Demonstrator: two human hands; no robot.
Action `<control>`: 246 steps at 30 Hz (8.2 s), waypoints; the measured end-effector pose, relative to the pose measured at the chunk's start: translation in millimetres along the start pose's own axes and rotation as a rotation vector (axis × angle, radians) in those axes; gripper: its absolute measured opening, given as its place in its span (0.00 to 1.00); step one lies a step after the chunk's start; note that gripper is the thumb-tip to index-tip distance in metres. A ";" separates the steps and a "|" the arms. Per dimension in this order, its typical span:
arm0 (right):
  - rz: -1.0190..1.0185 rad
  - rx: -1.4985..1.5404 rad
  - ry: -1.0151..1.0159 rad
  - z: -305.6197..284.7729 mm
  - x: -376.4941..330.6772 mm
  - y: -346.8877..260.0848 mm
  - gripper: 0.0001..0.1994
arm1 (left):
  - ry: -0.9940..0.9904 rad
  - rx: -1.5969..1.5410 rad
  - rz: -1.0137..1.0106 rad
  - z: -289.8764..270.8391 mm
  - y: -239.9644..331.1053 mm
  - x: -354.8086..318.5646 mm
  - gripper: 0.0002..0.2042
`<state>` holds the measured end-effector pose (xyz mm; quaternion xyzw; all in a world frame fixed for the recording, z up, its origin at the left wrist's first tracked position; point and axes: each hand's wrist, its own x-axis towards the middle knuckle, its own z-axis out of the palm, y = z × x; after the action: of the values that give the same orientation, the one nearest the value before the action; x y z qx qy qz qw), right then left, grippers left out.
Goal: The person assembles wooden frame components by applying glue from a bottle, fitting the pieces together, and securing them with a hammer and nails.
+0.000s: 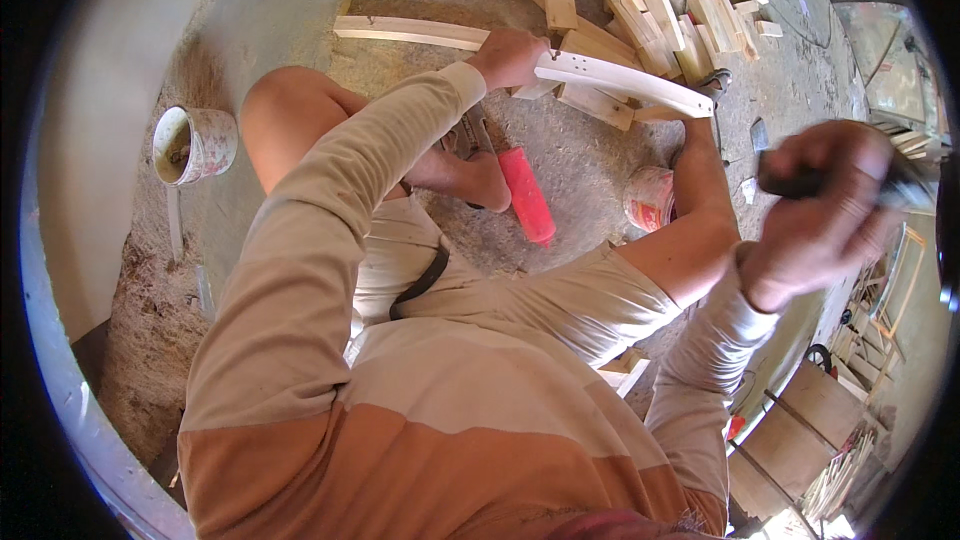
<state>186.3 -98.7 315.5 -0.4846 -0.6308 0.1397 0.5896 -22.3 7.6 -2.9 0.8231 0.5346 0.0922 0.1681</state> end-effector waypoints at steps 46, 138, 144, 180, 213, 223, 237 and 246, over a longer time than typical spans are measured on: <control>-0.206 0.306 -0.099 -30.5 55.9 -18.3 0.18 | -0.104 -0.187 0.047 18.9 -29.1 11.1 0.32; 0.515 0.108 0.345 -225.7 -128.1 118.2 0.06 | -0.548 -0.187 -0.045 -51.1 -21.2 48.1 0.27; 0.967 0.032 0.179 -249.3 -273.0 159.1 0.11 | -0.272 -0.087 0.021 -69.3 30.3 54.7 0.24; 0.718 -1.050 -0.440 -217.2 -208.0 424.6 0.09 | 0.069 -0.505 0.033 -97.9 186.5 -27.0 0.08; 1.216 -0.714 -1.011 -159.4 -474.0 299.5 0.18 | -0.059 -0.468 -0.074 -91.8 17.2 -40.3 0.06; 1.462 -0.311 -0.450 -224.4 -432.8 236.3 0.16 | 0.245 -0.173 0.267 -34.4 -14.7 -41.8 0.05; 0.655 0.099 0.138 -124.5 -141.3 69.4 0.14 | 0.343 -0.250 0.305 1.9 -27.8 -35.6 0.07; 0.394 -0.111 -0.325 9.9 -127.8 115.6 0.16 | 0.381 -0.221 0.303 1.9 -29.1 -40.4 0.07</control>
<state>208.2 -137.3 148.7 -0.6010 -0.6173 0.2932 0.4145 -63.0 -18.7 -14.4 0.8382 0.4139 0.3273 0.1378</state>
